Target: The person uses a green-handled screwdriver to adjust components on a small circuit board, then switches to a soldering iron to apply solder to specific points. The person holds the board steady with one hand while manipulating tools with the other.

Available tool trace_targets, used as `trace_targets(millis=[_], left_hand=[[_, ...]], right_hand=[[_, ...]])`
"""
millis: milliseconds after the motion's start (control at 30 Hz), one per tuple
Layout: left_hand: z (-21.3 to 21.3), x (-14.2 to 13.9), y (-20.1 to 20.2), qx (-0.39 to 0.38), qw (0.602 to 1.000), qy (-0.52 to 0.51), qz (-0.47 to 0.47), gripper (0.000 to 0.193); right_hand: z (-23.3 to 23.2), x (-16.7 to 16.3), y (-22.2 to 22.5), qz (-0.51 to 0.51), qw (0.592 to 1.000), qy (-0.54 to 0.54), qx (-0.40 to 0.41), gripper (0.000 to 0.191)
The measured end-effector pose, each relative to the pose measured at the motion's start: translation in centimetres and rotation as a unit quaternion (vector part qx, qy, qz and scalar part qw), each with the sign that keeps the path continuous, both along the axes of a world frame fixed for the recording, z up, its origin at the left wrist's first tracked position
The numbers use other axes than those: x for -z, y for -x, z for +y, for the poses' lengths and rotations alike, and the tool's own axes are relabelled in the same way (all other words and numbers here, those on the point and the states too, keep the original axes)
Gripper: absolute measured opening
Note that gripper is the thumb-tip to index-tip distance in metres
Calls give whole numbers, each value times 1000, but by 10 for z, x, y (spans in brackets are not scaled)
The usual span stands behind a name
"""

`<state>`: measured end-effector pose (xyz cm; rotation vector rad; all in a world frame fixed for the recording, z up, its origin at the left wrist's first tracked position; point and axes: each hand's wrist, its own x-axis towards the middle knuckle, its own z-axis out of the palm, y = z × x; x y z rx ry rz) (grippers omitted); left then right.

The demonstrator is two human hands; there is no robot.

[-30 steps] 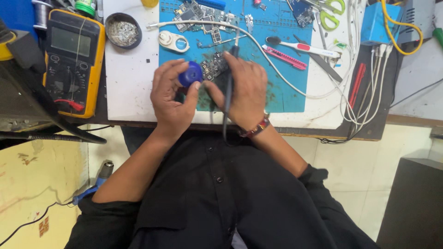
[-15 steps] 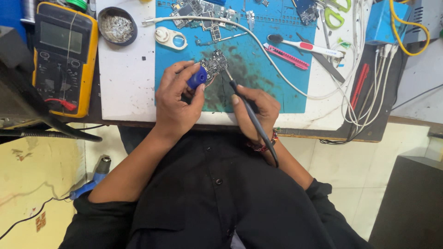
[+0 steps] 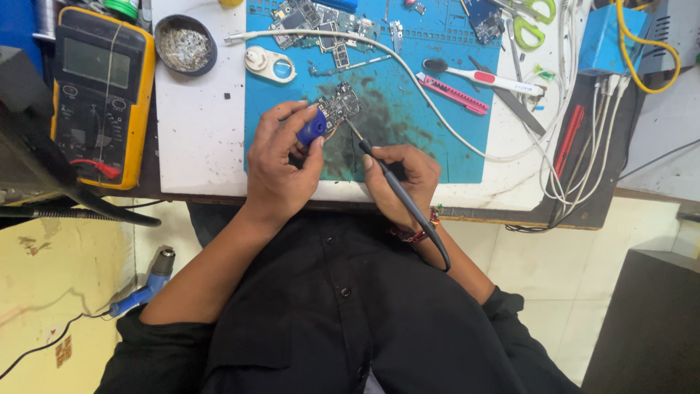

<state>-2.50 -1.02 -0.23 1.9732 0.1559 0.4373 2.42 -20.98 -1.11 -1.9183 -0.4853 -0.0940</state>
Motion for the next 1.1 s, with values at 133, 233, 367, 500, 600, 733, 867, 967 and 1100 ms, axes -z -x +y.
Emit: trace_targets(millis=[133,233,367,500,600,733,867,967,1100], left_hand=[[0,0,-1,-2,1000,-10,-5,43],[0,-1,-1,-1,1000,-1,2,42],[0,-2,-1,0,1000,3,5,41],[0,-3,0,-1,1000,0,6,42],[2,-2,-1,-1,1000,-5,6,41],[0,-1,-1,3,1000,10,11,41],[0,-1,-1,7,1000,17,5,41],[1,0,0,5,1000,13,5,40],[2,0,-1,9,1000,7,-4,42]], right_hand=[[2,-2,-2,-3,1000,9,0,12],[3,-3,-3,-17,1000,19,-8,13],[3,-5,-3,-35,999,28,-9,14],[4,-6,-3,-35,999,30,-10,14],[5,-6,-4,-38,999,32,-9,14],[4,-6,-4,-35,999,34,-7,14],[3,-7,-4,-36,999,30,-16,12],[3,-7,-4,-36,999,30,-19,12],[3,-7,-5,-39,999,33,-14,12]])
